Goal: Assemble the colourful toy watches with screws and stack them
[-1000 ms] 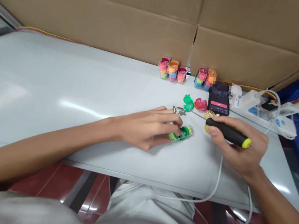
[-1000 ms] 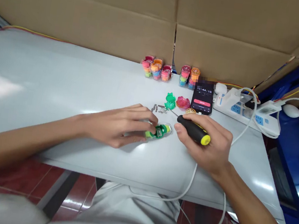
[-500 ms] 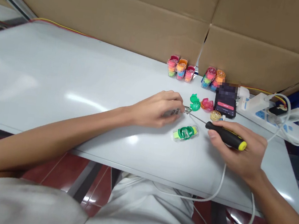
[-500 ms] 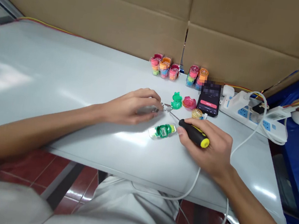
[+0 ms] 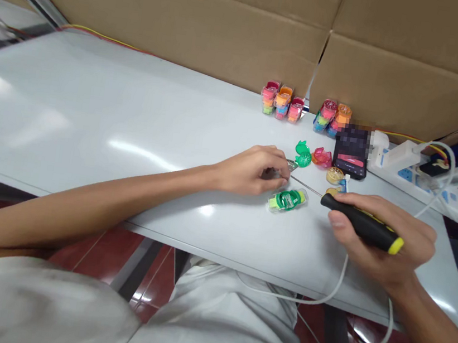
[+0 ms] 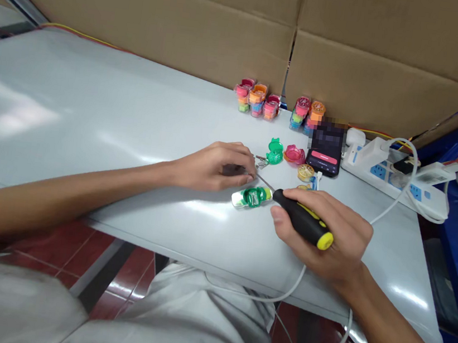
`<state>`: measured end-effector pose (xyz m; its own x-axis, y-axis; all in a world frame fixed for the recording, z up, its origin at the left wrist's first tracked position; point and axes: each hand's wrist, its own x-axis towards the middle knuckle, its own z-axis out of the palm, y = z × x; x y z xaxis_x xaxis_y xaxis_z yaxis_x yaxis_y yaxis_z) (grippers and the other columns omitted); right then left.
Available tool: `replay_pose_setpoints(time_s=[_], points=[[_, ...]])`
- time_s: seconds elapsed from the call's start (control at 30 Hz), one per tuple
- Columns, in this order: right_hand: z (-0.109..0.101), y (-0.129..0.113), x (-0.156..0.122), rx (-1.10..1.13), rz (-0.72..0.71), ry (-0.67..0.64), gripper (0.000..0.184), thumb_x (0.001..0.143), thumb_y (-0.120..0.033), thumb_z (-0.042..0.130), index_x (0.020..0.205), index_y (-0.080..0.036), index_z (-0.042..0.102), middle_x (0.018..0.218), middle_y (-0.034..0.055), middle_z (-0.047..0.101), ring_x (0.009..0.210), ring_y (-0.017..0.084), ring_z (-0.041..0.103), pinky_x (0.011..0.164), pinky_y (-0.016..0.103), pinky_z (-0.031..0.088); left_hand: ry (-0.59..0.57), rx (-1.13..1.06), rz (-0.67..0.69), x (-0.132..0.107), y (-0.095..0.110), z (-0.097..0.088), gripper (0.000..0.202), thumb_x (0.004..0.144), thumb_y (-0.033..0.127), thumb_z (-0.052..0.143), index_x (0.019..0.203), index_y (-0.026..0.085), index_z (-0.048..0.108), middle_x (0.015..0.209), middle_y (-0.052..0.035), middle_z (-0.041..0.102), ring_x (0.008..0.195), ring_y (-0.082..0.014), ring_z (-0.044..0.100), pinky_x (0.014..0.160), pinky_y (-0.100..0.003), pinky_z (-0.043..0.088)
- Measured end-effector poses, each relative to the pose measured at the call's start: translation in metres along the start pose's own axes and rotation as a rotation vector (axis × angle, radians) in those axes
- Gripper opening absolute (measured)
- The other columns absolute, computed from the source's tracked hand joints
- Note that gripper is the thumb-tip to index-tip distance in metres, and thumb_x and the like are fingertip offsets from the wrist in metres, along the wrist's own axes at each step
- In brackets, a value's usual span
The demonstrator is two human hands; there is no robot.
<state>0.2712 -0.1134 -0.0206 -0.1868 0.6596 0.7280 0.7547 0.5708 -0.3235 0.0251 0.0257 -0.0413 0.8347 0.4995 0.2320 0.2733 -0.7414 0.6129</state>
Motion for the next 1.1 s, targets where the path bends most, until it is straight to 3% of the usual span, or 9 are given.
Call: replay_pose_setpoints(time_s=[0.13, 0.33, 0.57, 0.9, 1.1], points=[[-0.002, 0.003, 0.002, -0.015, 0.100, 0.046, 0.015, 0.085, -0.021, 0.079, 0.100, -0.023, 0.075, 0.087, 0.0017, 0.079, 0.074, 0.015, 0.074, 0.072, 0.029, 0.060, 0.012, -0.228, -0.133, -0.004, 0.014, -0.004, 0.015, 0.095, 0.027, 0.067, 0.098, 0.017, 0.078, 0.095, -0.0039, 0.075, 0.082, -0.0138, 0.064, 0.069, -0.025, 0.046], [-0.006, 0.004, 0.006, 0.006, 0.211, 0.057, 0.004, 0.087, -0.026, 0.077, 0.089, -0.023, 0.075, 0.079, 0.0003, 0.077, 0.066, 0.015, 0.071, 0.065, 0.030, 0.056, 0.014, -0.297, -0.138, -0.008, 0.024, 0.007, 0.020, 0.099, 0.026, 0.064, 0.097, 0.015, 0.080, 0.096, -0.0062, 0.076, 0.089, -0.0156, 0.066, 0.080, -0.030, 0.050], [-0.012, -0.002, 0.006, 0.001, 0.239, 0.056, 0.007, 0.088, -0.024, 0.074, 0.081, -0.023, 0.073, 0.073, -0.0008, 0.074, 0.062, 0.014, 0.066, 0.058, 0.032, 0.050, 0.057, -0.168, -0.111, -0.013, 0.022, 0.020, 0.017, 0.097, 0.029, 0.068, 0.095, 0.020, 0.083, 0.102, -0.0052, 0.075, 0.099, -0.0189, 0.063, 0.085, -0.033, 0.050], [-0.007, 0.005, 0.007, 0.105, 0.088, -0.001, 0.007, 0.081, -0.017, 0.077, 0.081, -0.022, 0.072, 0.070, -0.0038, 0.073, 0.055, 0.010, 0.063, 0.053, 0.024, 0.050, 0.106, -0.104, -0.145, -0.010, 0.023, 0.020, 0.009, 0.088, 0.022, 0.075, 0.091, 0.015, 0.080, 0.092, -0.0053, 0.074, 0.093, -0.0191, 0.065, 0.087, -0.035, 0.051], [-0.008, 0.001, 0.007, 0.090, 0.077, 0.009, 0.007, 0.081, -0.017, 0.076, 0.083, -0.022, 0.072, 0.070, -0.0036, 0.073, 0.057, 0.009, 0.065, 0.054, 0.024, 0.050, 0.089, -0.035, -0.099, -0.011, 0.027, 0.020, 0.015, 0.093, 0.022, 0.069, 0.089, 0.012, 0.080, 0.092, -0.0064, 0.073, 0.090, -0.0191, 0.065, 0.088, -0.036, 0.050]])
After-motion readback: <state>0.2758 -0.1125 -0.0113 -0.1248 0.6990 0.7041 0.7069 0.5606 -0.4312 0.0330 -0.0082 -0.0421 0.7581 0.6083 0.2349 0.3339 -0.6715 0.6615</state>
